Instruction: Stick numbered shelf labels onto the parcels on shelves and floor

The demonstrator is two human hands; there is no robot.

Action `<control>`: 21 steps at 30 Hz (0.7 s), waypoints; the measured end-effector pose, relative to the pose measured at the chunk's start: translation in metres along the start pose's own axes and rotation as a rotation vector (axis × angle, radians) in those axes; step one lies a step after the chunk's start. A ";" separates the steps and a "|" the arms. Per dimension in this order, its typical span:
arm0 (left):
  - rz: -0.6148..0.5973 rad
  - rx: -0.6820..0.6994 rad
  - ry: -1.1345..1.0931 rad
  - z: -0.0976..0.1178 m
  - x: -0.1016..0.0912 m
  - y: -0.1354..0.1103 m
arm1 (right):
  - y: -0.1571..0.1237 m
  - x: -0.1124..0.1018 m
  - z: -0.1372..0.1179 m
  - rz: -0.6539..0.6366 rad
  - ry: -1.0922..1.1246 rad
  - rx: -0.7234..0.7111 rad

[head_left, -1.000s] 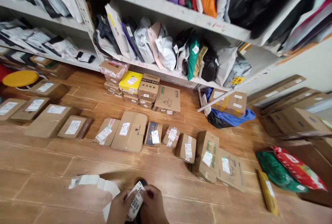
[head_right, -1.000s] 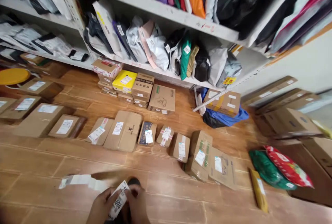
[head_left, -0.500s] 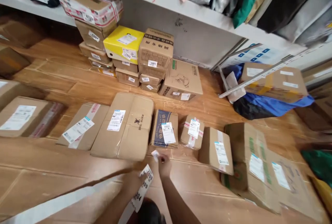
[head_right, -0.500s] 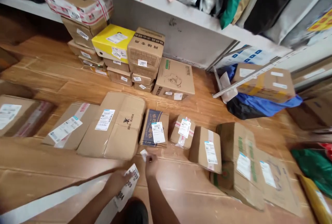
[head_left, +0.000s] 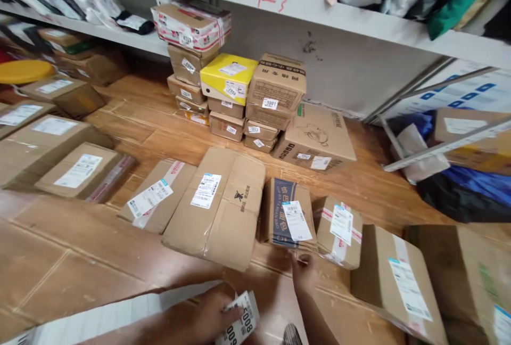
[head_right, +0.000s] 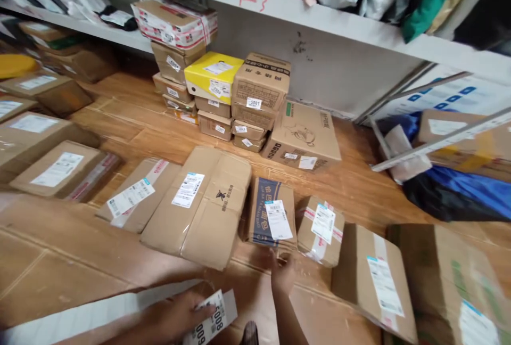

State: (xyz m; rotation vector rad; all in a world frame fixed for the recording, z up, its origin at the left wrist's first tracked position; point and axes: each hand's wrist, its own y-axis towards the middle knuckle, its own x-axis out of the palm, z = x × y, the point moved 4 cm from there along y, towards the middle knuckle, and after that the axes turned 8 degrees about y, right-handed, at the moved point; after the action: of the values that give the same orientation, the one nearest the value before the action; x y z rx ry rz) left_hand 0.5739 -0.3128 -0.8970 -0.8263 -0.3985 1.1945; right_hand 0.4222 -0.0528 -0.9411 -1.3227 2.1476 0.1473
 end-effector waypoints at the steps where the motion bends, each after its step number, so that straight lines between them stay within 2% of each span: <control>1: 0.024 -0.004 0.001 -0.001 -0.002 -0.003 | -0.004 0.002 -0.003 -0.053 0.011 -0.013; 4: 0.075 0.047 -0.099 -0.004 -0.007 -0.006 | -0.038 0.015 -0.009 -0.206 0.063 -0.050; 5: 0.093 0.067 -0.140 -0.007 -0.009 -0.005 | -0.055 0.023 -0.012 -0.308 0.092 -0.086; 7: 0.138 0.091 -0.171 -0.012 -0.013 -0.002 | -0.093 0.041 -0.023 -0.615 0.163 -0.216; 8: 0.152 0.097 -0.167 -0.014 -0.013 -0.002 | -0.110 0.048 -0.028 -0.726 0.176 -0.270; 9: 0.160 0.102 -0.159 -0.016 -0.014 -0.002 | -0.122 0.052 -0.033 -0.762 0.174 -0.300; 15: 0.185 0.122 -0.206 -0.021 -0.013 -0.016 | -0.142 0.050 -0.053 -0.689 0.088 -0.313; 21: 0.176 0.083 -0.252 -0.017 -0.012 -0.026 | -0.157 0.051 -0.051 -0.666 0.141 -0.200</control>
State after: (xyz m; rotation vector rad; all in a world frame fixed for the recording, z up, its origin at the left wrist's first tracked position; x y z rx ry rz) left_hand 0.5980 -0.3328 -0.8868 -0.6503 -0.4849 1.4771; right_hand 0.5157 -0.1897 -0.8942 -2.1435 1.7144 -0.0051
